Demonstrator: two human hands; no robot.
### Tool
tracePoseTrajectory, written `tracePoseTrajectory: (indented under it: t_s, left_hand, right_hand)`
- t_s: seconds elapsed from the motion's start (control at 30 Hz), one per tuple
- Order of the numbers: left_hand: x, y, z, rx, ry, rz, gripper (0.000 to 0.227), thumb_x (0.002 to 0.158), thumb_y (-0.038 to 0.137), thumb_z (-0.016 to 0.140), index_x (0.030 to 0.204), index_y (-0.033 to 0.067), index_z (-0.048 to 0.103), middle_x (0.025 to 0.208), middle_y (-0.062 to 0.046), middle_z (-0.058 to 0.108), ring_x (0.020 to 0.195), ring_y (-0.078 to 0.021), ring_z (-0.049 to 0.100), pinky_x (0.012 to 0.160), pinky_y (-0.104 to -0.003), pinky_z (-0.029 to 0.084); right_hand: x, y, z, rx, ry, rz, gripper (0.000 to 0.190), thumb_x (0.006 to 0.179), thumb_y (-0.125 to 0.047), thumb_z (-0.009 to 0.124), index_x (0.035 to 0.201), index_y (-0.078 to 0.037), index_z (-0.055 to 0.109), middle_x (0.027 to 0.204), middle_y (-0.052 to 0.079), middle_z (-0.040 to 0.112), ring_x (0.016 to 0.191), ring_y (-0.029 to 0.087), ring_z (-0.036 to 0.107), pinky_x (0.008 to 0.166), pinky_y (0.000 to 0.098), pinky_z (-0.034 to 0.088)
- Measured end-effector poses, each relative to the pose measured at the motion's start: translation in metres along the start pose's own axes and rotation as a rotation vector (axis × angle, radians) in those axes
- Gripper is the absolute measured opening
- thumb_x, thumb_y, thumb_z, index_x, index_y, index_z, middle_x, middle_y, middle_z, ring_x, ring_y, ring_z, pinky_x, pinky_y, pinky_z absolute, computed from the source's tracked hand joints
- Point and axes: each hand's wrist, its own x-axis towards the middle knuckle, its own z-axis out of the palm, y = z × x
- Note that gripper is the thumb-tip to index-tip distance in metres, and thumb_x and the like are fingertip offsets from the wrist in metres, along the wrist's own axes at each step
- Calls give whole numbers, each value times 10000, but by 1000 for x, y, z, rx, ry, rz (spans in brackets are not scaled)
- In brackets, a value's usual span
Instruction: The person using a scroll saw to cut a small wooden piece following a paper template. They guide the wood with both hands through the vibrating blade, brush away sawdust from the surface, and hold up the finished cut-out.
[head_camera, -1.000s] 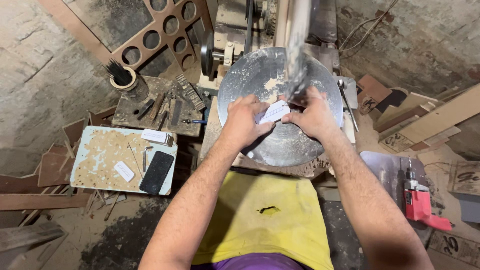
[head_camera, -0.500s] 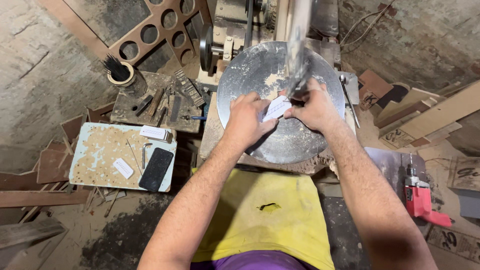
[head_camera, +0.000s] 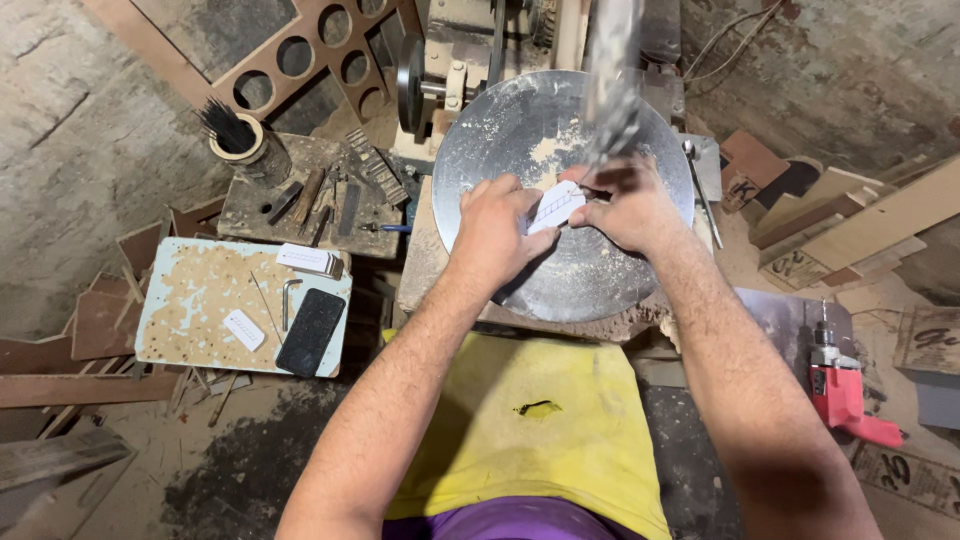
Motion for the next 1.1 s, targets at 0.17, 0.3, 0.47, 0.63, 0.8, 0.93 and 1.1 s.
tracePoseTrajectory:
  t_s: [0.17, 0.3, 0.47, 0.63, 0.8, 0.93, 1.1]
  left_hand:
    - [0, 0, 0, -14, 0, -19, 419, 725, 247, 848, 1100, 78, 770, 930, -65, 607, 983, -265, 595, 991, -440, 435]
    - [2, 0, -1, -14, 8, 7, 428, 722, 255, 852, 1100, 75, 767, 930, -62, 608, 986, -269, 596, 984, -446, 431]
    - [4, 0, -1, -6, -15, -24, 420, 725, 253, 850, 1103, 86, 773, 924, -61, 611, 983, -263, 598, 987, -441, 423]
    - [5, -1, 0, -16, -9, -23, 433, 711, 252, 854, 1098, 77, 769, 937, -62, 614, 1002, -260, 598, 996, -435, 419]
    - [5, -2, 1, -6, 1, -14, 434, 714, 256, 861, 1097, 71, 774, 951, -69, 613, 1019, -270, 591, 987, -445, 412]
    - [6, -2, 2, 2, -5, -19, 444, 718, 262, 860, 1107, 68, 768, 946, -65, 613, 1015, -260, 593, 991, -442, 410]
    - [4, -1, 2, 17, -7, -12, 445, 730, 259, 848, 1123, 69, 761, 949, -64, 610, 1008, -261, 592, 983, -439, 421]
  right_hand:
    - [1, -2, -2, 382, -90, 615, 1000, 628, -251, 961, 1462, -66, 441, 1335, 151, 556, 1280, 286, 559, 1140, 434, 446]
    - [0, -5, -4, 249, -79, 251, 585, 747, -285, 947, 1299, -214, 767, 1320, 65, 698, 1309, 306, 536, 1169, 536, 234]
    - [4, -12, -11, 247, -144, 463, 598, 717, -266, 927, 1261, -277, 678, 1210, 69, 690, 1239, 245, 591, 1182, 393, 400]
    - [4, -15, -13, 292, -93, 418, 555, 668, -205, 944, 1187, -285, 765, 1246, 49, 650, 1189, 258, 567, 1108, 412, 423]
    - [5, -11, -11, 421, -10, 528, 788, 653, -232, 973, 1316, -161, 553, 1268, 125, 595, 1178, 241, 608, 1088, 434, 485]
    - [6, -14, -12, 381, -186, 529, 696, 755, -254, 913, 1401, -210, 660, 1364, 74, 706, 1278, 243, 618, 1160, 447, 429]
    - [5, -21, -19, 415, -147, 679, 908, 696, -244, 935, 1477, -154, 480, 1428, 106, 526, 1325, 253, 554, 1170, 430, 436]
